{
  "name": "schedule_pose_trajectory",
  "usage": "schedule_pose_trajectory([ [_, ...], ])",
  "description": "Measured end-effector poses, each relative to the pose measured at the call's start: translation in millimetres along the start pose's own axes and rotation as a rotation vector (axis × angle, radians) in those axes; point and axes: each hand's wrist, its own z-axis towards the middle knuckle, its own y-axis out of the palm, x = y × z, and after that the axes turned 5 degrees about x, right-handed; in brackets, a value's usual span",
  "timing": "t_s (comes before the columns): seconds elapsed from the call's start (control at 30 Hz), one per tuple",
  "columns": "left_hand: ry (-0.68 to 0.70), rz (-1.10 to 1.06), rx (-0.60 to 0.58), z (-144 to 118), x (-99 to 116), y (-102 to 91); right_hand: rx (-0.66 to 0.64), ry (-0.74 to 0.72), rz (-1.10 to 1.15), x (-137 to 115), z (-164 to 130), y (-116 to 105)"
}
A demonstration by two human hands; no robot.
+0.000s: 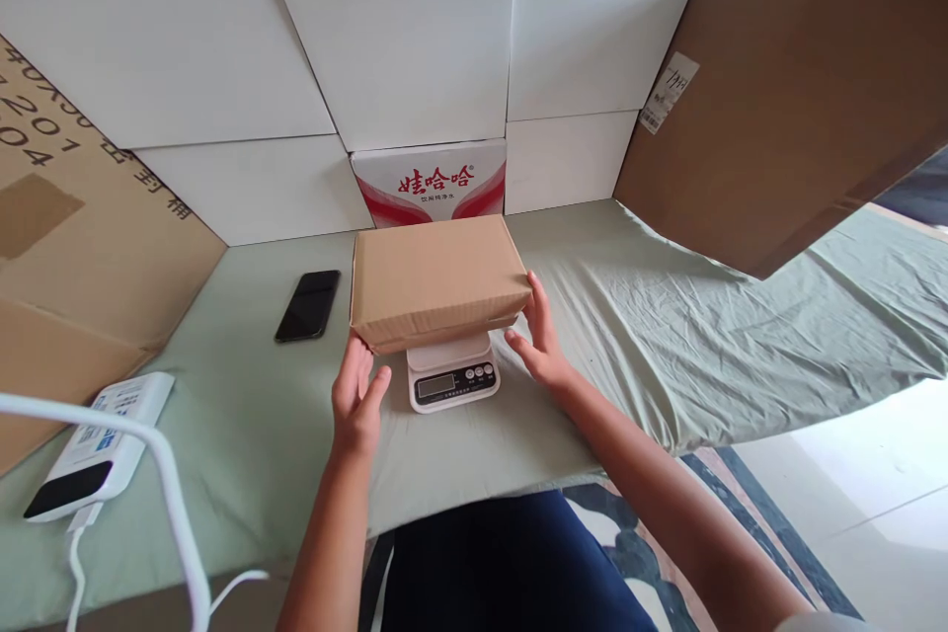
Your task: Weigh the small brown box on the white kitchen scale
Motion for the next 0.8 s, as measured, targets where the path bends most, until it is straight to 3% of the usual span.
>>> schedule_pose_trajectory([
  [0.4,-0.107,0.006,0.027,0.9,-4.3,2.4,0.096,0.042,0.022,-7.9,3.4,1.1],
  [0.8,-0.066,0.003,0.051,0.0,-9.5,1.1,0.091,0.004,-0.004,-8.8,4.4,2.5],
])
